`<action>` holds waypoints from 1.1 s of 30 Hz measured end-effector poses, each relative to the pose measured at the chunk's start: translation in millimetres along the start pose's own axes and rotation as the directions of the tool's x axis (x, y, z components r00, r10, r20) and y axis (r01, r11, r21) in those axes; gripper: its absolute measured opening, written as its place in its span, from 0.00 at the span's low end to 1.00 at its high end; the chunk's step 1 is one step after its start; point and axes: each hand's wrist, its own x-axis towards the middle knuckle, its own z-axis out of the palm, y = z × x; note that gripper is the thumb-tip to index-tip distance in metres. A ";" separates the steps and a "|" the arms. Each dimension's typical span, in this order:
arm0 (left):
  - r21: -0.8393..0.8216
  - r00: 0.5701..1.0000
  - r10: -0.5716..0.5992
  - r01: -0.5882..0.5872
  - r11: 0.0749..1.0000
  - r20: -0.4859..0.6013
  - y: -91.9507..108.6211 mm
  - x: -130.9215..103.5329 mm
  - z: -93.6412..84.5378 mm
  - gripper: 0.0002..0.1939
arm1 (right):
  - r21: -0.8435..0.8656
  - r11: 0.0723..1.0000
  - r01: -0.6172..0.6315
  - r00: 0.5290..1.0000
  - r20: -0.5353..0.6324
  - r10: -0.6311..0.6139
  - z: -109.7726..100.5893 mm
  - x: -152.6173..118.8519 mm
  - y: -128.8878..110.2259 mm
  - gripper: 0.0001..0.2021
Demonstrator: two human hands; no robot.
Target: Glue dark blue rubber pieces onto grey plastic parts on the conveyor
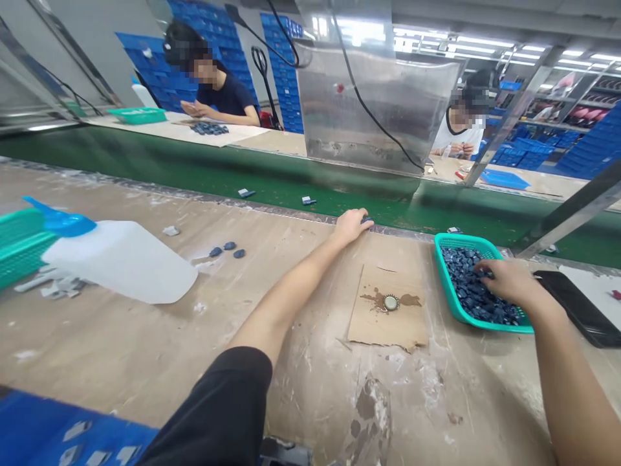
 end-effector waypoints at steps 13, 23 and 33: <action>0.111 0.930 -0.365 0.368 0.923 -0.046 -104.1 24.0 -31.4 0.17 | 0.472 0.878 -0.078 0.972 -0.160 0.172 8.5 4.4 -5.8 0.07; -0.279 0.975 -0.149 0.190 0.941 0.162 -21.5 6.1 -9.0 0.14 | 0.902 0.425 0.070 0.988 -0.121 0.094 -2.6 -3.5 -46.7 0.15; -0.747 0.939 -0.209 0.344 0.569 0.273 17.2 -23.4 -10.5 0.19 | 0.834 0.509 0.212 0.967 -0.106 -0.230 -3.6 -22.2 -94.5 0.09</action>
